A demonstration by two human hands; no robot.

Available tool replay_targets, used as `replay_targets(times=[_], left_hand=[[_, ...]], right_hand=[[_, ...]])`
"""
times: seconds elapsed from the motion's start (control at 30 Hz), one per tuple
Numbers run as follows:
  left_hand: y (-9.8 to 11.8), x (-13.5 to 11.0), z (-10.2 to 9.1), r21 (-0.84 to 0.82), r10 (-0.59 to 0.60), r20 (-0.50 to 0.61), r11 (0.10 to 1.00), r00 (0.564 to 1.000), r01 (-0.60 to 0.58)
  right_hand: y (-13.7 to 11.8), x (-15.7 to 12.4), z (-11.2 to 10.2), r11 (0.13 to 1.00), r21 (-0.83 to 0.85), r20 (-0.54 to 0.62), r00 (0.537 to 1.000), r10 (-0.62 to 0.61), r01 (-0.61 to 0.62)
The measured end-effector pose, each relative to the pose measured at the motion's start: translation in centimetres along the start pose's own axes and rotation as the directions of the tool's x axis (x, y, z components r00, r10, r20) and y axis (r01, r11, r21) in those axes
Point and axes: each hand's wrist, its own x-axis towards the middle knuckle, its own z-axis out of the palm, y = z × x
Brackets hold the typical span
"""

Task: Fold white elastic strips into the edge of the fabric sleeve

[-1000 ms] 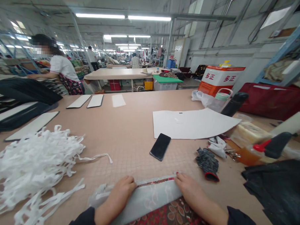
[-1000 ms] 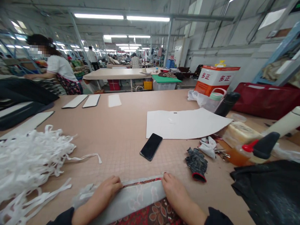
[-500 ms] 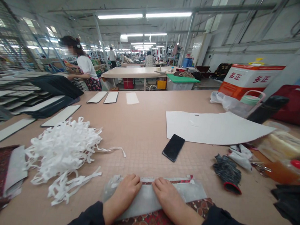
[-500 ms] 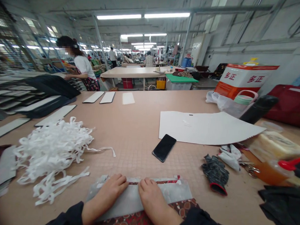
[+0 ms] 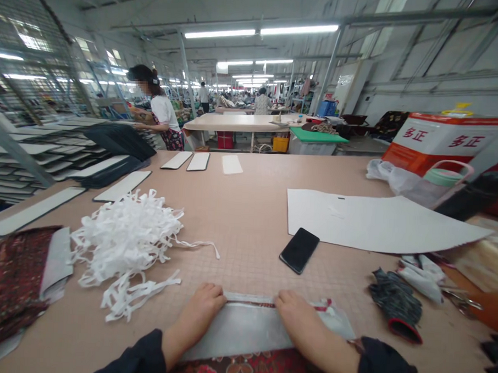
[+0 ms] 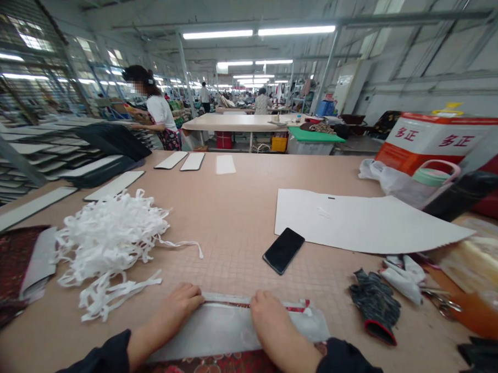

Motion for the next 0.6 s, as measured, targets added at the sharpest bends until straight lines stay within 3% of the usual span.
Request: replay_targets(times=[0.07,0.17,0.33,0.47,0.6], left_hand=[[-0.2,-0.1,0.6,0.031,0.041,-0.042,0.999,0.998,-0.040],[-0.2,-0.2,1.0,0.112,0.094,-0.104,0.990,0.990,-0.082],[0.5,-1.0,0.7,0.186,0.101,-0.143,0.980,0.984,-0.074],[0.9,-2.0,0.7,0.236,0.049,-0.147,0.972,0.988,-0.013],[1.2,-2.6,1.2,0.278,0.028,-0.185,0.960,0.982,0.025]], right_hand=[[-3.6,2.5,-0.1,0.992,0.084,-0.078,0.993,-0.085,0.092],[-7.0,4.1,1.5,0.985,0.090,-0.176,0.976,-0.128,0.146],[-6.8,2.8,4.2,0.973,-0.013,-0.279,0.934,-0.225,0.231],[-6.6,2.7,3.5,0.981,-0.014,-0.224,0.955,-0.193,0.195],[-8.6,4.1,2.6,0.978,0.021,-0.220,0.955,-0.198,0.208]])
